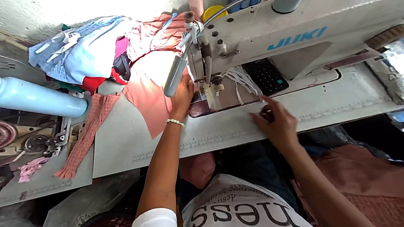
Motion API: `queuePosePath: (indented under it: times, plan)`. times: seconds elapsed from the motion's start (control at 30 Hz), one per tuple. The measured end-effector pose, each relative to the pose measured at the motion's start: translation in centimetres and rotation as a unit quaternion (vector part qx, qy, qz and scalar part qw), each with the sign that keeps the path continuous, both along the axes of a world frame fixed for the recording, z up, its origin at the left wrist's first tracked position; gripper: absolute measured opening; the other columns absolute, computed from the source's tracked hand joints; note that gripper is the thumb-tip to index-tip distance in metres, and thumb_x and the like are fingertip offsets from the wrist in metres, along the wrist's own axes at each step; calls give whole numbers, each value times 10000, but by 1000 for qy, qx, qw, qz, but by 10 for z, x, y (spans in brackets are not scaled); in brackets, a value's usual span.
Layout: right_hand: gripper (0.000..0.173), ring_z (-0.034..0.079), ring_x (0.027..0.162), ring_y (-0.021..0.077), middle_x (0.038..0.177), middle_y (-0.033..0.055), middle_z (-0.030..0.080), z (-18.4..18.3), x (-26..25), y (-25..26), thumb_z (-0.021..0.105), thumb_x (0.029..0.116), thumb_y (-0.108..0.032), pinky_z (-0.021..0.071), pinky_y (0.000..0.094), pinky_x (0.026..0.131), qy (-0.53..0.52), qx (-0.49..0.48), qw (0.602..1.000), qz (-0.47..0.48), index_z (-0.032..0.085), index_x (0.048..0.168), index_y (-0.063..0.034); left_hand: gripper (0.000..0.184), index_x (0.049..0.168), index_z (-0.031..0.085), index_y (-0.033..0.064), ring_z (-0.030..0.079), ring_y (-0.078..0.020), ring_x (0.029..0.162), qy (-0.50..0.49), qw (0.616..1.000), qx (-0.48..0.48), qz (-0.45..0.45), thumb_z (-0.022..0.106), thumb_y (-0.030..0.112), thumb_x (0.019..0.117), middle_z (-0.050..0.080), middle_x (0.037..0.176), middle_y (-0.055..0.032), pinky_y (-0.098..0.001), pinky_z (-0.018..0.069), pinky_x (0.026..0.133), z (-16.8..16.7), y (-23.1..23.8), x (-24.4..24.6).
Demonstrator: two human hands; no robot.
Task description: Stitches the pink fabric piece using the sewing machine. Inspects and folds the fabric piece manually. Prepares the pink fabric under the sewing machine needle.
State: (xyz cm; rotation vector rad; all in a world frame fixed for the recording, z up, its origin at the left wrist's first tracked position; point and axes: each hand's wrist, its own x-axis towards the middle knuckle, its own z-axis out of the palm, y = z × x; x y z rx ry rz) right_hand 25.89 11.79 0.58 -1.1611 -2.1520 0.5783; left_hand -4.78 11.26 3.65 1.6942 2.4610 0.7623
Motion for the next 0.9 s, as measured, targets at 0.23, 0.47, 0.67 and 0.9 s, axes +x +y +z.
queuePosePath:
  times: [0.23,0.47,0.67,0.9]
  plan:
    - [224,708,807,359,922,206,682,1,-107,-22,687,949,-125,595,479,673,-1,93,982,165,720,1100,37,341,1239,594,-87,610,-400,1158,-123,971,93,182,531,190,1052,636,1204,-290,-565,452,1014,0,-80,-50]
    - [184,704,873,432,1008,258,671,26,-182,-34,566,1020,-56,572,525,677,-146,33,967,204,660,1136,52,249,1139,646,-35,641,-193,925,-211,958,115,157,574,177,1031,669,1017,-137,-400,525,843,-13,-155,9]
    - [227,705,784,451,940,251,696,18,-118,-20,592,1026,-145,555,615,650,-122,-9,981,148,678,1129,39,350,1219,689,26,682,-221,961,-206,977,-52,-3,542,294,1050,699,1094,-132,-398,563,852,20,-200,77]
    - [173,668,628,301,743,142,676,26,-111,-34,659,976,-135,545,507,580,36,0,989,145,695,1028,25,492,1423,545,-30,462,-499,1348,-4,997,-11,82,599,261,1030,499,1452,-298,-671,362,1087,7,-126,-16]
